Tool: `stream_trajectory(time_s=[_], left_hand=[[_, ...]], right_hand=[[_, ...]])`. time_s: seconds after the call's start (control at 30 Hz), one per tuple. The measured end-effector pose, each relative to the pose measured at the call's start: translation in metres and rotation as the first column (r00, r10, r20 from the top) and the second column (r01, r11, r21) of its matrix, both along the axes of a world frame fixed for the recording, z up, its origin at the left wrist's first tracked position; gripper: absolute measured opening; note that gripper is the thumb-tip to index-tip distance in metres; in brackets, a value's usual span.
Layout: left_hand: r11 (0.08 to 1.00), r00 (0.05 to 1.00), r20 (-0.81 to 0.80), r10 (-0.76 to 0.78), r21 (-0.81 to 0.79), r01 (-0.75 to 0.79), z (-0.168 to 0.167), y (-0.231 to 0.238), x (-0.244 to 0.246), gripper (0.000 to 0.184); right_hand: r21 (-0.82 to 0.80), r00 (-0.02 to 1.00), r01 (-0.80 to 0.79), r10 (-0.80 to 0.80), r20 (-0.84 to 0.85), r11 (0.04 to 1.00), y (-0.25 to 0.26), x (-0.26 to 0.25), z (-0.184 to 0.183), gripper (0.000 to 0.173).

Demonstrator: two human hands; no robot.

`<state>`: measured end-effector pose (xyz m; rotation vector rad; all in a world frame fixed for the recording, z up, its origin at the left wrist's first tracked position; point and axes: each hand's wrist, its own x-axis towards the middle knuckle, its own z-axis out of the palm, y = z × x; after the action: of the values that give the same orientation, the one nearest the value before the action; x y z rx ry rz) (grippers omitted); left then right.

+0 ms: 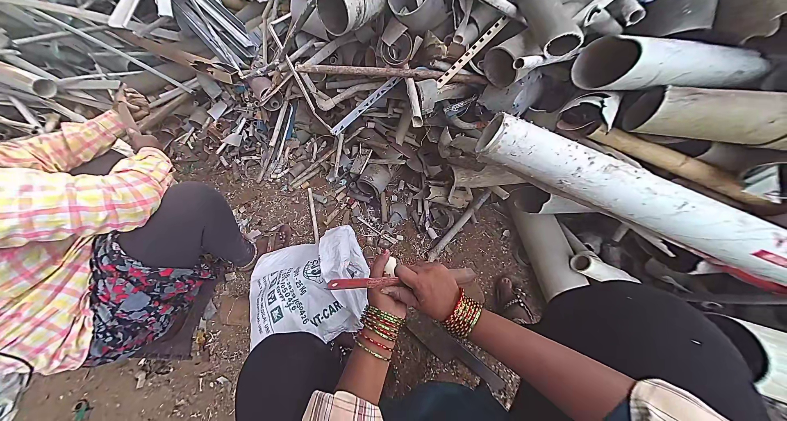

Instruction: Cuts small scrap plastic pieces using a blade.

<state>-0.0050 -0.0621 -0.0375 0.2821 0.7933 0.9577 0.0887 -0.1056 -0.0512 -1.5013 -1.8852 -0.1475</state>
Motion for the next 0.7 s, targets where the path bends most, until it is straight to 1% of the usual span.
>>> stream_trajectory(time_s=[0.07, 0.13, 0.3, 0.4, 0.47, 0.6, 0.7], left_hand=[[1.0, 1.0, 0.002, 0.007, 0.008, -0.007, 0.004, 0.001, 0.0, 0.033], [1.0, 1.0, -0.015, 0.016, 0.013, -0.016, 0.008, 0.002, 0.001, 0.035], [1.0, 1.0, -0.004, -0.009, 0.013, 0.009, 0.006, 0.006, -0.003, 0.034], [1.0, 0.999, -0.025, -0.028, -0.002, 0.028, 0.005, 0.01, -0.004, 0.034], [1.0, 0.999, -0.047, -0.019, 0.005, 0.019, 0.006, 0.01, -0.003, 0.028], [0.997, 0.997, -0.062, -0.047, 0.064, 0.051, -0.002, 0.009, -0.006, 0.026], [0.991, 0.994, -0.045, -0.097, 0.093, 0.101, -0.003, 0.009, -0.006, 0.028]], right_hand=[[0.032, 1.0, -0.004, 0.004, 0.008, 0.999, 0.0, -0.002, 0.0, 0.051], [0.049, 1.0, -0.006, 0.006, -0.003, 0.999, 0.001, -0.002, 0.001, 0.051], [-0.026, 0.995, 0.029, -0.031, -0.1, 0.999, -0.002, -0.002, 0.011, 0.064], [0.02, 0.996, 0.032, -0.031, -0.082, 0.999, 0.0, 0.0, 0.009, 0.072], [0.05, 0.995, 0.046, -0.041, -0.091, 0.998, -0.001, 0.001, 0.013, 0.073], [-0.004, 0.995, 0.082, -0.082, -0.062, 0.997, 0.001, 0.007, 0.019, 0.075], [-0.015, 0.996, 0.085, -0.085, -0.012, 0.996, 0.003, 0.01, 0.014, 0.07]])
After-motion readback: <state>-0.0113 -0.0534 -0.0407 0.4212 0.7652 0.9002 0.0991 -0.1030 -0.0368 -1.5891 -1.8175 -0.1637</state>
